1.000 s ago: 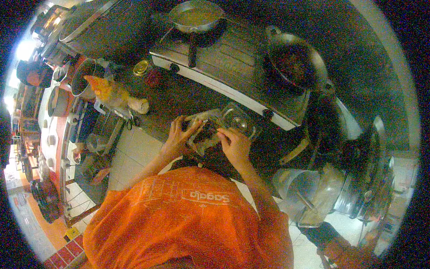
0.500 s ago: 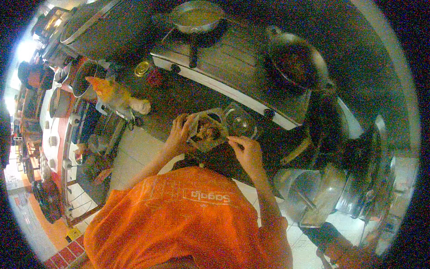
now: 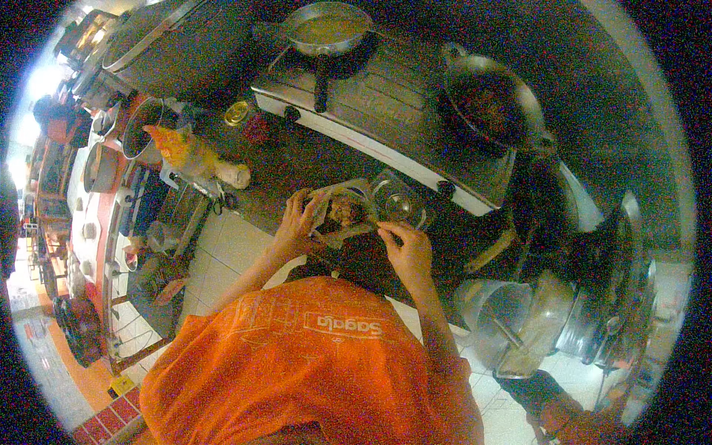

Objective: The person stirs a dark cooked mixture in a wok, then uses a ladle to scoop the mixture into several small plastic containers. The person also handles a rice cooker and a bag of seasoning, but the main action is portioning the cooked food into containers.

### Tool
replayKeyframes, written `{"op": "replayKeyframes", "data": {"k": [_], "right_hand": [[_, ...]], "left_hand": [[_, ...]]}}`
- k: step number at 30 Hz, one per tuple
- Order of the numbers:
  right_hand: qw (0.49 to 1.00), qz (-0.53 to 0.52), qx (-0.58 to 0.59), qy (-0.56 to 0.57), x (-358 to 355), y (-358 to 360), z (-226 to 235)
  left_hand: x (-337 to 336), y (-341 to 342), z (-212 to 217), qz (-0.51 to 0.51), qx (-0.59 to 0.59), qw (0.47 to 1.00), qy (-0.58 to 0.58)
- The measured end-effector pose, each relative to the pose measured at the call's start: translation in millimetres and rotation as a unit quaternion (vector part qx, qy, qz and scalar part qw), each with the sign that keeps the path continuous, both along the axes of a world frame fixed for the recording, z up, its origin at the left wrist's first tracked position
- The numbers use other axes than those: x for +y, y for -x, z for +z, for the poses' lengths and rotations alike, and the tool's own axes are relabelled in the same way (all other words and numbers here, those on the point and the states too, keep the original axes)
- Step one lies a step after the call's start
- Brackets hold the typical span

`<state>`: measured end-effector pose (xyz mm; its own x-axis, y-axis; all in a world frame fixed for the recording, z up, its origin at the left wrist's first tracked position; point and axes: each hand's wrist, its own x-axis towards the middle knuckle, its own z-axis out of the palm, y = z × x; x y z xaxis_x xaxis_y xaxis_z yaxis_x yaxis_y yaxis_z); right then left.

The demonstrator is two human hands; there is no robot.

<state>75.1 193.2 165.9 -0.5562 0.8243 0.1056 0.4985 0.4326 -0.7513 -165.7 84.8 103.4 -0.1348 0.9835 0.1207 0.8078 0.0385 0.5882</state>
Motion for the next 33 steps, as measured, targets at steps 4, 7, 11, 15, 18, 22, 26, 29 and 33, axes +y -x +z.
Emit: {"op": "replayKeyframes", "data": {"k": [4, 7, 11, 15, 18, 22, 26, 29, 33], "right_hand": [[1.0, -0.011, -0.006, 0.018, 2.5, 2.9, -0.3], [1.0, 0.002, -0.011, 0.022, 2.2, 4.3, -2.8], [0.998, -0.01, -0.047, -0.048, -0.4, 6.1, -8.9], [0.998, 0.013, 0.004, 0.057, 1.0, 9.4, -18.8], [0.988, -0.011, 0.023, 0.152, 2.2, 6.7, -23.8], [0.99, -0.017, 0.029, 0.134, 1.9, -7.5, -21.2], [0.99, -0.011, 0.03, 0.138, 3.7, -17.8, -16.9], [0.999, -0.014, 0.032, 0.037, 6.0, -16.7, -18.4], [0.998, -0.003, 0.061, 0.002, 9.1, -15.6, -19.7]], "left_hand": [[-1.0, -1.0, 1.0, -0.003, 0.015, 1.0, -0.008], [-2.6, -2.4, 3.4, -0.007, 0.032, 0.999, 0.0], [-3.7, -5.4, 7.5, -0.007, 0.06, 0.998, 0.0], [-3.1, -6.7, 9.1, -0.003, 0.069, 0.997, 0.016], [-3.3, -6.5, 8.1, -0.003, 0.056, 0.998, 0.009], [-4.5, -6.0, 5.2, 0.004, 0.044, 0.999, 0.009], [-4.2, -5.1, 2.8, 0.009, 0.025, 1.0, 0.008], [-3.1, -4.0, 1.1, 0.012, 0.005, 1.0, 0.01], [-1.6, -3.9, -1.0, 0.02, -0.005, 1.0, 0.012]]}}
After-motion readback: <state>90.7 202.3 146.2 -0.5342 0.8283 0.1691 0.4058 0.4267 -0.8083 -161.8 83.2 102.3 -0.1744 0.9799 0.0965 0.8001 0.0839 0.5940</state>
